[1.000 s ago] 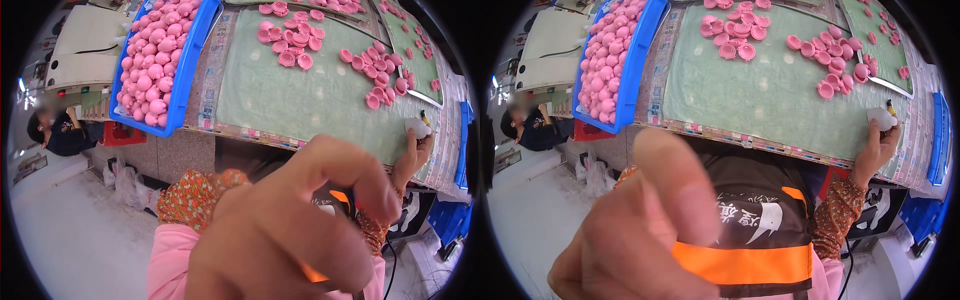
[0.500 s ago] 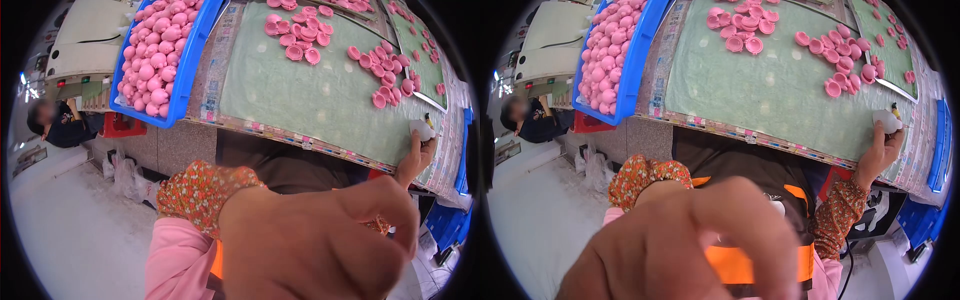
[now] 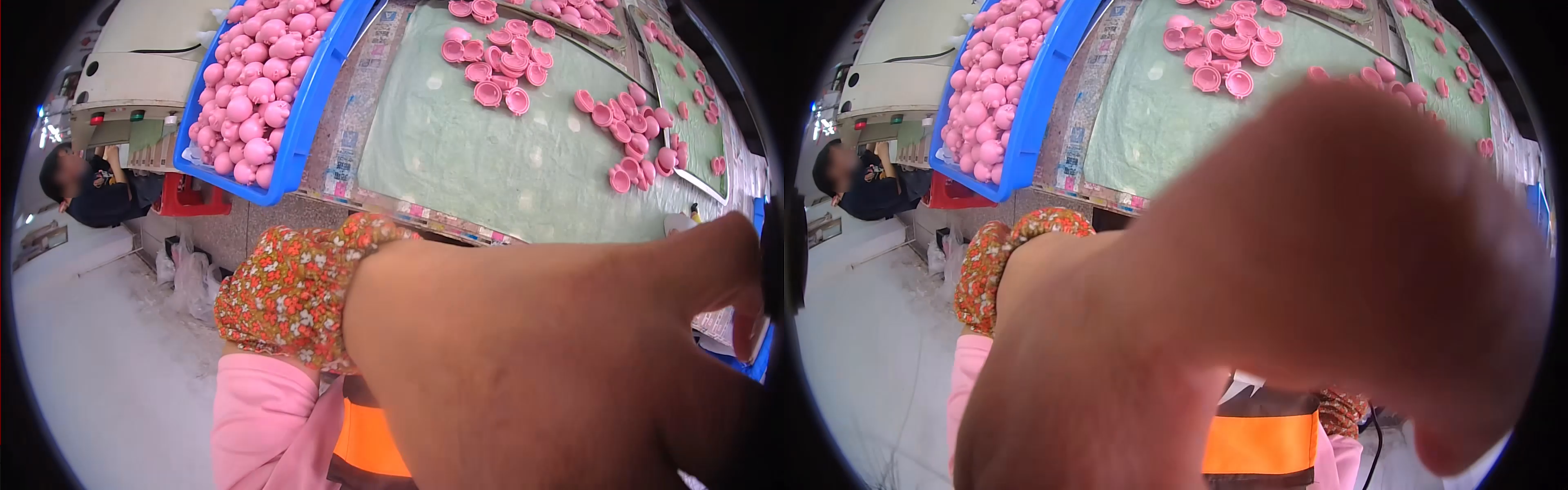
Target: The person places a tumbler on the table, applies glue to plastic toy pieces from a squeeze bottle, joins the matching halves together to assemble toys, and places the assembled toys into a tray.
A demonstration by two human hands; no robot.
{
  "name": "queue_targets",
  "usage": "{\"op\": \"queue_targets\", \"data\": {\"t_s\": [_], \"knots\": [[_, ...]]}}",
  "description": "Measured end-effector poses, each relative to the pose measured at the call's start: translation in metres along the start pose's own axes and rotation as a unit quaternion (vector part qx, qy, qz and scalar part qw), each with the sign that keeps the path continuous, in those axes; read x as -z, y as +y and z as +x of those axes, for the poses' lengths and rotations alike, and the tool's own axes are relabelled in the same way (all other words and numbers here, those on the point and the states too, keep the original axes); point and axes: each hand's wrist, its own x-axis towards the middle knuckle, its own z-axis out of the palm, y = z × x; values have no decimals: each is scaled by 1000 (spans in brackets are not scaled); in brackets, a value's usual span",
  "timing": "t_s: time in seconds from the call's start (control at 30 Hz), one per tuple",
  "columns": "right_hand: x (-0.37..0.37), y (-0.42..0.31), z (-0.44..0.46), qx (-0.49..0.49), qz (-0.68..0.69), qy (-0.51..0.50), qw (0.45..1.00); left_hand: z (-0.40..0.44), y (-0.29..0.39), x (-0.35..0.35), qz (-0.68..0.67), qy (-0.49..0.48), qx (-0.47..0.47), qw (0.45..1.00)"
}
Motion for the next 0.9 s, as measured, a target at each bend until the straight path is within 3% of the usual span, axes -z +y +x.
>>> {"op": "queue_targets", "data": {"t_s": [0.77, 0.9], "knots": [[17, 18, -5, 10, -46, -4, 999, -55, 4, -11, -35, -34, 1, 999], [19, 20, -4, 19, -56, -5, 998, -29, 8, 4, -51, -41, 6, 998]]}}
